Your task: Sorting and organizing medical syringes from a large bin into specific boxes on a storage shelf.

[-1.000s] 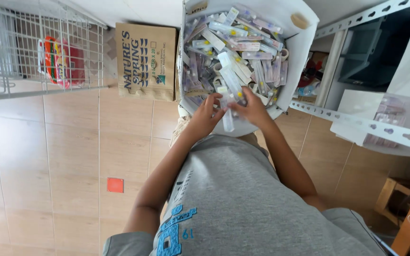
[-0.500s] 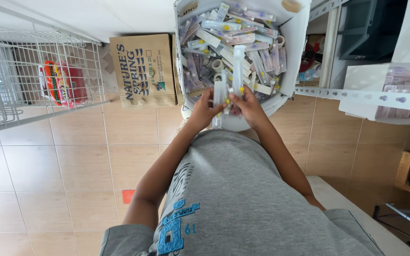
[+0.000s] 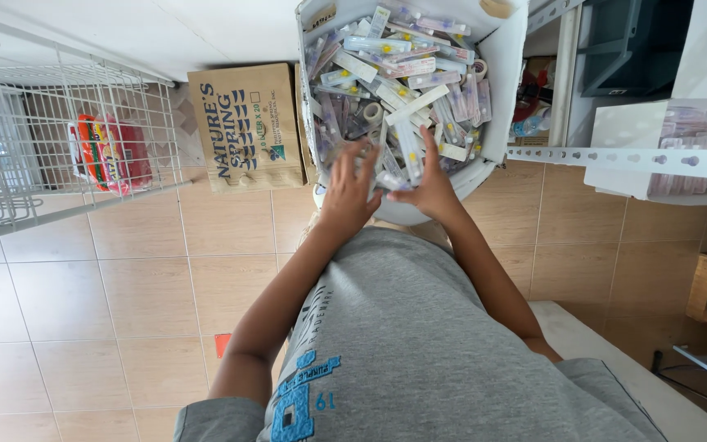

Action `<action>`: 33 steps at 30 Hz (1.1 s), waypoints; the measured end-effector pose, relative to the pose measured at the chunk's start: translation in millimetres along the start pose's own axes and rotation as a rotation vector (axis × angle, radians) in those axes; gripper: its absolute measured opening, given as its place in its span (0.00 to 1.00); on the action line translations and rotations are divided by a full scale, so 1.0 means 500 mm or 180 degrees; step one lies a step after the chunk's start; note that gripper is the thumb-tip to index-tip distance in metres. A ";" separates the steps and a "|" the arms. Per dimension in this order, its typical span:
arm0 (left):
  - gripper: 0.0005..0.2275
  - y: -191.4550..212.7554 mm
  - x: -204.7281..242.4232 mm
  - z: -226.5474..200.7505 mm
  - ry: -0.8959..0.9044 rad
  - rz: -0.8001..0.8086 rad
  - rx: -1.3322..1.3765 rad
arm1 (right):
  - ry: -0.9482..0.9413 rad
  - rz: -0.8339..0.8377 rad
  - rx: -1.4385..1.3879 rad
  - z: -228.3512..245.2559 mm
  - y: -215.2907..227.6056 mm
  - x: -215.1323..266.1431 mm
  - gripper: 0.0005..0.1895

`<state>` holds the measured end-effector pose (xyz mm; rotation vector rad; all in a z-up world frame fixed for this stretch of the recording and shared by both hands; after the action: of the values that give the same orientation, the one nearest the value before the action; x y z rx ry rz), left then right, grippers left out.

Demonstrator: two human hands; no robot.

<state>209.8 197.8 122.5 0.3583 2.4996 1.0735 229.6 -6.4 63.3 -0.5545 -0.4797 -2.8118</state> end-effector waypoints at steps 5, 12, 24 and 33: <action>0.25 -0.065 0.037 0.022 -0.0664 0.0731 -0.0171 | -0.0918 0.0800 -0.0585 0.036 0.004 0.016 0.67; 0.24 0.000 0.027 -0.003 -0.0306 0.0644 0.0396 | -0.1236 0.0812 -0.0725 -0.074 0.016 -0.035 0.31; 0.15 0.049 0.024 -0.036 0.0732 0.0632 0.1324 | -0.0660 -0.1915 0.2213 -0.228 0.163 -0.396 0.37; 0.11 0.024 0.041 0.010 0.1042 -0.0187 0.2080 | -0.1150 -0.1232 0.2784 -0.147 0.141 -0.328 0.36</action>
<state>194.9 216.9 123.1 0.2982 3.0921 0.2731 373.8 -70.8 -47.8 -0.8037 -1.9166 -2.4208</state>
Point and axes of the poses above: each hand's wrist, its own x-axis away from the middle knuckle, its own y-axis out of the back of the hand, z = x × y, the point moved 1 cm from there along -x, towards the middle knuckle, and after that the axes turned 14 degrees about -y, right-handed, at the moved point
